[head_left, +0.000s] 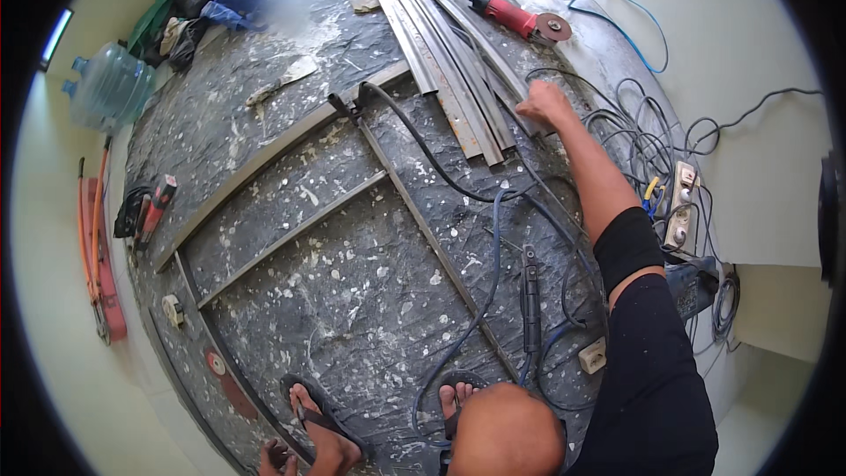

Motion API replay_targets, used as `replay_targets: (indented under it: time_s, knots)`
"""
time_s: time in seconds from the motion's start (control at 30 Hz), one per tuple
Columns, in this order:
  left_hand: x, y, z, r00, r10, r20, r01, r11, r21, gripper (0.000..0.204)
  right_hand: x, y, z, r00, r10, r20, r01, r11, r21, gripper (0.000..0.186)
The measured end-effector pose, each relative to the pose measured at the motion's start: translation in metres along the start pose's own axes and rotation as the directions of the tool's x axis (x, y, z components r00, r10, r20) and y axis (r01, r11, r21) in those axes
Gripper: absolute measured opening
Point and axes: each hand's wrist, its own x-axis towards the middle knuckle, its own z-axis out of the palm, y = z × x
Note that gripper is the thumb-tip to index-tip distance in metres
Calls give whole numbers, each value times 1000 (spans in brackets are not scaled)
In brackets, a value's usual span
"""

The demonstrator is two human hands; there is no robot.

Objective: Measure and weld a metal frame on the floor.

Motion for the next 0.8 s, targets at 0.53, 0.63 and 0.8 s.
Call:
replay_targets:
  time_s: [0.53, 0.63, 0.8]
  knots:
    - [47, -75, 33, 817, 457, 351, -474, 880, -42, 49, -211, -26, -71, 976, 94, 198, -218, 319, 923, 23]
    - [76, -13, 44, 394, 816, 422, -910, 409, 59, 46, -292, -25, -85, 988, 152, -3, -62, 421, 905, 29]
    - [68, 95, 29, 80, 942, 324, -984, 23, 177, 58, -389, -63, -84, 990, 63, -129, 71, 564, 823, 23]
